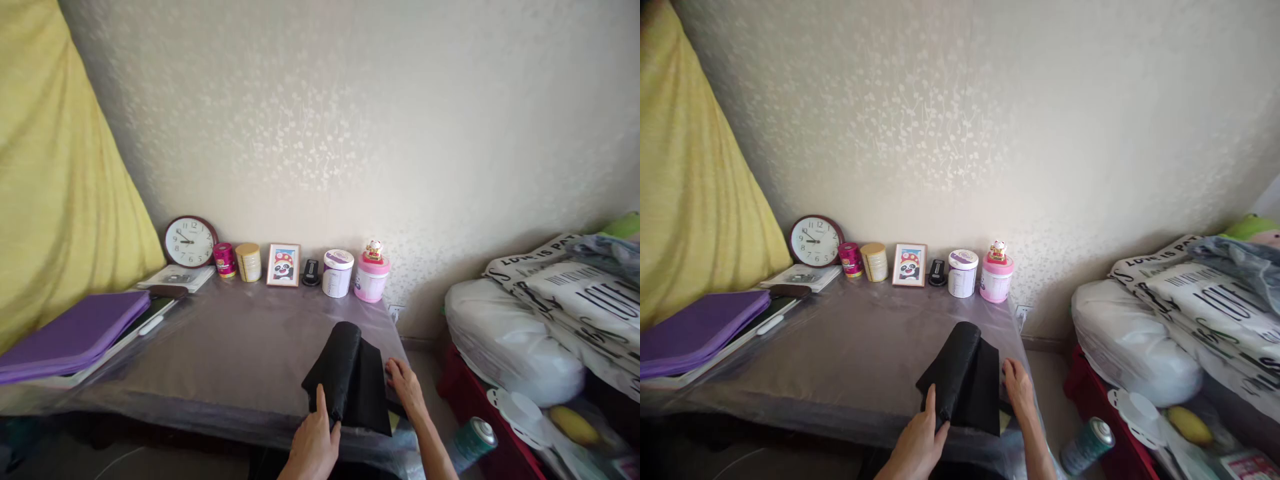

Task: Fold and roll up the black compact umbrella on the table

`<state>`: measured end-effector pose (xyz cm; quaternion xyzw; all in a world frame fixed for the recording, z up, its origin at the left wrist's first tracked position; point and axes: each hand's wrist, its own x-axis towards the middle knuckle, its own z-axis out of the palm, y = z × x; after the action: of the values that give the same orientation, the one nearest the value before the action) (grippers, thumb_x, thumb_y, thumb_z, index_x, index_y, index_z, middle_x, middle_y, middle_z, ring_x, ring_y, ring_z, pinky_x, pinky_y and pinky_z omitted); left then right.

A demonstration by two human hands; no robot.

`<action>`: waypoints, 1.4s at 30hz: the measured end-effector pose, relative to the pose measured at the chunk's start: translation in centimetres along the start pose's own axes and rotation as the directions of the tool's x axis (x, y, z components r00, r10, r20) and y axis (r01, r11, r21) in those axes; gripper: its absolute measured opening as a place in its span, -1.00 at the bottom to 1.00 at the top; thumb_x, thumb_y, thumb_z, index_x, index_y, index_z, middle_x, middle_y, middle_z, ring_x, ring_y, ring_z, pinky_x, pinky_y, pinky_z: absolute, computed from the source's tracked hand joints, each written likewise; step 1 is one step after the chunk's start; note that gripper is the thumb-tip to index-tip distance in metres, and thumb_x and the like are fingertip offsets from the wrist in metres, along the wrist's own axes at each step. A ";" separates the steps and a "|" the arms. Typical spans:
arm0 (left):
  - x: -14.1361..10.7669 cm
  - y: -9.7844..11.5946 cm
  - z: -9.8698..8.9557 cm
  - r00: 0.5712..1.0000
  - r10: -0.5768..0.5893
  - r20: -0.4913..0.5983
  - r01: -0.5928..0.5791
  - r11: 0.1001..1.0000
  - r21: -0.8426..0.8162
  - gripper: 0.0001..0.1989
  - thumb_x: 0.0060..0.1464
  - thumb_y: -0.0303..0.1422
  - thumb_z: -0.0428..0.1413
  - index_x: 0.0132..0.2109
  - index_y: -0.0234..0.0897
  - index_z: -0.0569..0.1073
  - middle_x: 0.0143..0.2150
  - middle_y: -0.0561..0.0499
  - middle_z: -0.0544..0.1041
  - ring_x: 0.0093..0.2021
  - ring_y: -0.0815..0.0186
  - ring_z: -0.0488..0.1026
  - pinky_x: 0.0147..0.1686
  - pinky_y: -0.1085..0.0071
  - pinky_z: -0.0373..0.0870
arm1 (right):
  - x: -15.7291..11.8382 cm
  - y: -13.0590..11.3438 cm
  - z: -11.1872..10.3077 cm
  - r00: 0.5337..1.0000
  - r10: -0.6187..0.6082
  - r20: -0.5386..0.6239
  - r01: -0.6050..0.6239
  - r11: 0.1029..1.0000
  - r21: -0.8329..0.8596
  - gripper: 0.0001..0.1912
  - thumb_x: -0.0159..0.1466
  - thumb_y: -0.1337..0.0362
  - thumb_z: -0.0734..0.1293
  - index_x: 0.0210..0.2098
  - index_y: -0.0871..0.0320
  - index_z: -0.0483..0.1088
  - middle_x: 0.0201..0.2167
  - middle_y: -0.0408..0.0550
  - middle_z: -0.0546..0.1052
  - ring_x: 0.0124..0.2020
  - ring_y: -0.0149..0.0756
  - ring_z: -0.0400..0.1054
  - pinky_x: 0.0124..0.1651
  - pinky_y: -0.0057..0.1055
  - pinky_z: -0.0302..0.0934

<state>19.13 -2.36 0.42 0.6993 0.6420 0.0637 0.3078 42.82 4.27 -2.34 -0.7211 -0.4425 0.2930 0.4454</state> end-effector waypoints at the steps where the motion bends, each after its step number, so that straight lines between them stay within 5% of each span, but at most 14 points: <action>1: 0.0 -0.1 0.1 1.000 0.002 -0.001 -0.002 1.000 -0.010 -0.35 0.13 -0.27 -0.16 0.26 -0.43 -0.26 -0.15 -0.18 0.46 -0.14 0.23 0.41 -0.20 0.41 0.25 | -0.5 0.2 0.0 0.999 0.029 0.023 -0.030 0.998 0.049 -0.61 0.08 0.03 0.14 -0.26 0.17 0.36 -0.26 0.01 0.49 -0.22 -0.25 0.39 -0.37 -0.46 0.29; 11: 0.3 -0.5 0.5 0.999 0.038 -0.030 -0.040 0.998 -0.043 -0.34 0.12 -0.28 -0.15 0.26 -0.46 -0.25 -0.17 -0.20 0.47 -0.14 0.20 0.42 -0.21 0.39 0.27 | -2.6 -2.4 0.9 0.999 0.034 0.020 -0.033 0.997 -0.063 -0.49 0.06 -0.07 0.13 -0.21 0.18 0.37 -0.43 -0.03 0.51 -0.46 -0.25 0.39 -0.58 -0.46 0.19; 18: -0.2 -0.4 -0.8 1.000 0.023 -0.013 -0.025 0.994 -0.103 -0.35 0.12 -0.25 -0.15 0.26 -0.39 -0.24 -0.11 -0.18 0.45 -0.20 0.26 0.45 -0.13 0.41 0.22 | -1.8 -3.1 1.8 0.990 -0.135 -0.044 0.132 0.989 -0.069 -0.57 0.02 -0.01 0.19 -0.36 0.21 0.43 -0.44 0.01 0.54 -0.34 -0.16 0.41 -0.33 -0.39 0.24; 23: -0.3 -0.2 -1.7 1.000 -0.013 0.007 0.014 0.995 -0.100 -0.35 0.12 -0.24 -0.15 0.26 -0.38 -0.23 -0.11 -0.19 0.45 -0.17 0.21 0.44 -0.16 0.38 0.24 | -2.0 -5.2 2.0 0.985 -0.170 -0.020 0.171 0.982 0.078 -0.52 0.06 -0.02 0.19 -0.26 0.23 0.43 -0.37 -0.03 0.54 -0.29 -0.19 0.40 -0.27 -0.40 0.24; 31: 0.3 -0.3 -0.9 1.000 0.016 -0.012 -0.017 0.997 -0.074 -0.34 0.10 -0.30 -0.15 0.26 -0.46 -0.22 -0.13 -0.23 0.46 -0.10 0.16 0.41 -0.19 0.36 0.27 | -1.4 -8.8 5.7 0.973 -0.229 0.019 0.226 0.970 0.095 -0.47 0.03 0.00 0.21 -0.20 0.30 0.41 -0.47 -0.01 0.53 -0.38 -0.20 0.38 -0.37 -0.39 0.23; 42: 0.5 -0.2 -0.9 1.000 0.003 0.015 -0.004 1.000 0.005 -0.33 0.08 -0.34 -0.13 0.26 -0.46 -0.24 -0.11 -0.25 0.45 -0.13 0.15 0.41 -0.18 0.33 0.27 | -0.4 -8.9 9.8 0.965 -0.250 0.085 0.259 0.957 -0.129 -0.59 0.12 0.15 0.18 -0.12 0.28 0.34 -0.48 -0.04 0.52 -0.43 -0.26 0.39 -0.37 -0.43 0.17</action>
<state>18.60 -1.56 0.92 0.7017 0.6386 0.0574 0.3107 31.32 9.51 1.45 -0.6770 -0.5660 0.2259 0.4127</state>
